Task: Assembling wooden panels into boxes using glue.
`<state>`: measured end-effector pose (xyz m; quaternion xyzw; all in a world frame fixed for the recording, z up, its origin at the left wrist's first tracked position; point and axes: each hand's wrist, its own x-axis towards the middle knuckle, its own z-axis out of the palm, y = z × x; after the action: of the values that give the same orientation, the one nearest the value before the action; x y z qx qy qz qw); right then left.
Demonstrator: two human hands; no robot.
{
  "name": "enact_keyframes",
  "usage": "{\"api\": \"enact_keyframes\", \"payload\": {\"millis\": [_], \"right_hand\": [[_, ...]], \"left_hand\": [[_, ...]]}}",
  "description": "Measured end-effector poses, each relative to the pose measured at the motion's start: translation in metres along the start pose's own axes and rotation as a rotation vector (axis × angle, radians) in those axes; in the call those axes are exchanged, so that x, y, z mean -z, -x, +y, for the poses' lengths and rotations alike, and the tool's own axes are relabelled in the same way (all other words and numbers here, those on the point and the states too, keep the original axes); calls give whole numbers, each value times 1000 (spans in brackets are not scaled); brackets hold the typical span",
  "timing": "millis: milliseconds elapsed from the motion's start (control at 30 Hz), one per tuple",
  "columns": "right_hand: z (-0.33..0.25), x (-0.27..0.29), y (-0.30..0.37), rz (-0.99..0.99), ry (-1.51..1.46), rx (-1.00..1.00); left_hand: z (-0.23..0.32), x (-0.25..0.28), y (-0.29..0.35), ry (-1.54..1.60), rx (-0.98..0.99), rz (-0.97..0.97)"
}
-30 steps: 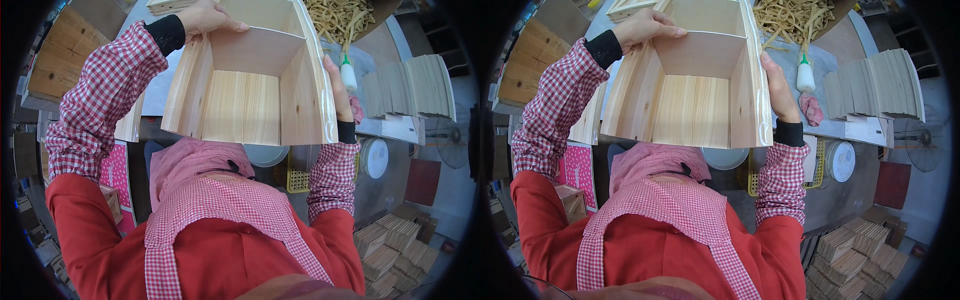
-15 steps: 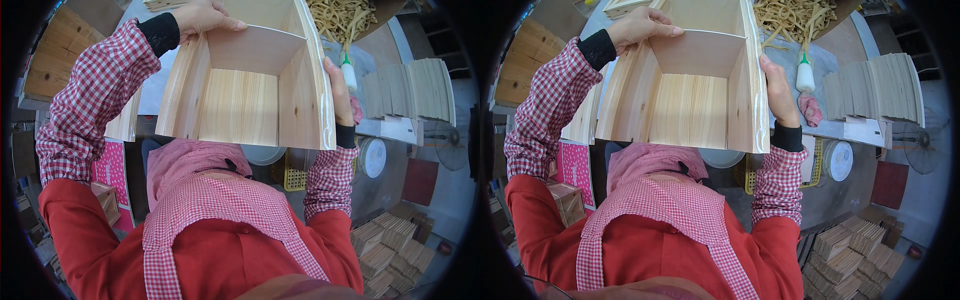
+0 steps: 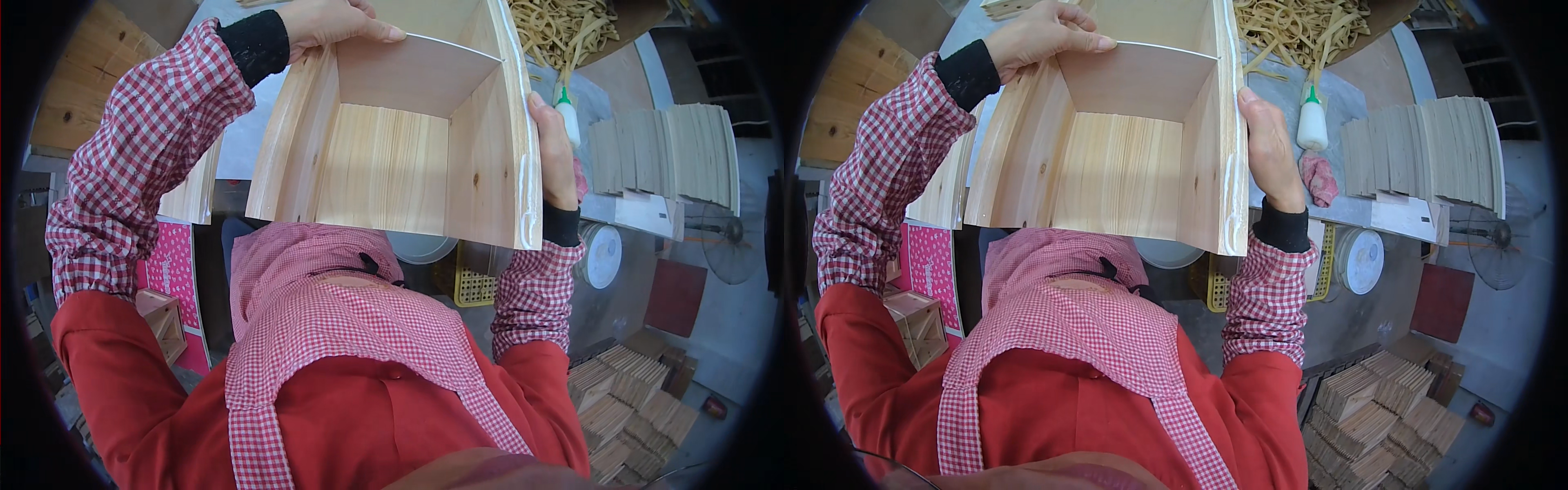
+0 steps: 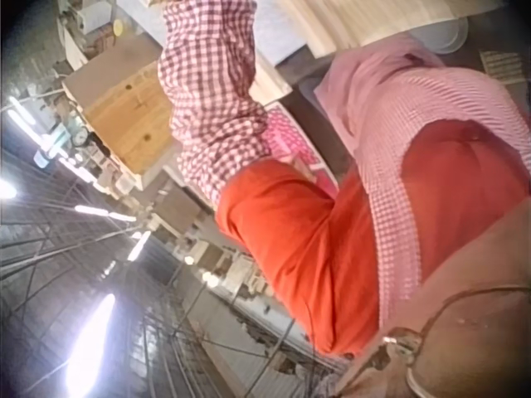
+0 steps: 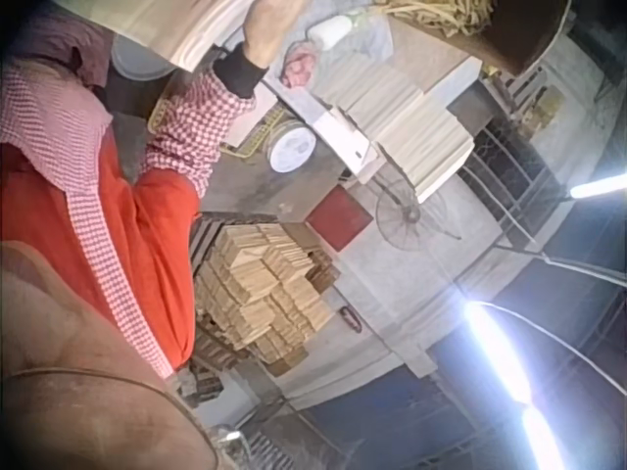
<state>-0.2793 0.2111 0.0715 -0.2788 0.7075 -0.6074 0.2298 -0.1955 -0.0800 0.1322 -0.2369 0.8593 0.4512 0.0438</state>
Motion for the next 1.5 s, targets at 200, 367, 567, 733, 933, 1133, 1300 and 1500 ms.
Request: {"api": "enact_keyframes", "payload": {"millis": [200, 367, 567, 733, 933, 1133, 1300, 1500], "right_hand": [[6, -2, -4, 7, 101, 164], [13, -4, -9, 12, 14, 141], [37, -4, 6, -12, -608, -240], [55, 12, 38, 279, -431, 53], [79, 38, 49, 548, 70, 174], [25, 43, 79, 589, -171, 189], [-42, 18, 111, 682, 160, 384], [-140, -87, 139, 226, 806, 994]], "left_hand": [[-1, -1, 5, -5, -34, 2], [-3, 1, 8, 29, -106, 63], [-96, 8, 45, 574, -497, 340], [-253, -16, 176, -118, -136, 1503], [-320, -26, 231, 1957, 256, 869], [-312, -19, 199, 1797, -81, 783], [-228, -1, 205, 1384, -337, 816], [-97, 41, 192, 129, -648, 949]]}}
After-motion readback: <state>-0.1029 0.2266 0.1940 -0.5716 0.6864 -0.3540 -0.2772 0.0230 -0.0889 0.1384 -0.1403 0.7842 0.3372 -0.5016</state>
